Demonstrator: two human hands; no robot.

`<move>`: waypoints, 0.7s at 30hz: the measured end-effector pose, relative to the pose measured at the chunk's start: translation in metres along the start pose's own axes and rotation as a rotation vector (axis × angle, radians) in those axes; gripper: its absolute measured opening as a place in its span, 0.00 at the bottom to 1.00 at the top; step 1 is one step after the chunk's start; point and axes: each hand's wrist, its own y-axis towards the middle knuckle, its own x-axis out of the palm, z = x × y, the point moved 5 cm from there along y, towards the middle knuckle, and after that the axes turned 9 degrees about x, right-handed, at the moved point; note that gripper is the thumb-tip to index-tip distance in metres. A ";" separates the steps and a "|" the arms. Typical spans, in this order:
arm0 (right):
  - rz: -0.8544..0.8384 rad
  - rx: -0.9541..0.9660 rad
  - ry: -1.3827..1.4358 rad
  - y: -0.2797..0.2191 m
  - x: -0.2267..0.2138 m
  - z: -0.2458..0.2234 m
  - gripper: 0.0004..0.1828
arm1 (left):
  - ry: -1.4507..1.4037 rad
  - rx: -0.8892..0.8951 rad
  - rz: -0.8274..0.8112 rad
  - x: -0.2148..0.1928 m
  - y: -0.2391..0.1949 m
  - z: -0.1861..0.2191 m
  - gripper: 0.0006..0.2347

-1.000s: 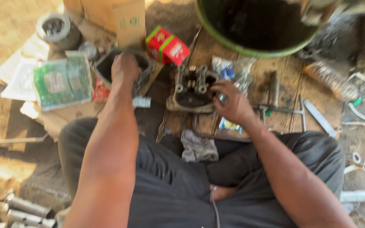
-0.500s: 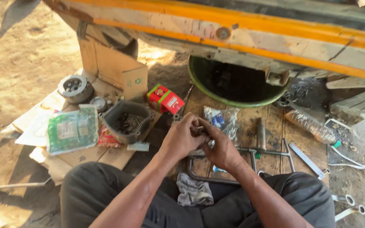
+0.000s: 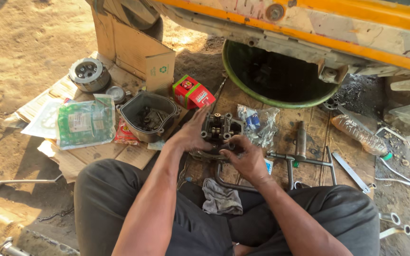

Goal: The person sits on the ground and uses a torque wrench to tighten bolts on a disassembled engine cylinder head. They systematically move the tool to different bolt locations on the component, applying force to secure the assembly.

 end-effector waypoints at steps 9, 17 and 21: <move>0.011 -0.080 0.226 0.001 0.011 0.023 0.22 | -0.223 -0.097 0.146 0.009 0.000 -0.007 0.48; -0.149 0.016 0.659 0.020 -0.003 0.042 0.18 | 0.044 -0.209 0.498 0.012 -0.017 0.047 0.46; -0.194 0.006 0.815 0.023 -0.012 0.049 0.18 | -0.012 -0.282 0.616 0.007 -0.023 0.035 0.44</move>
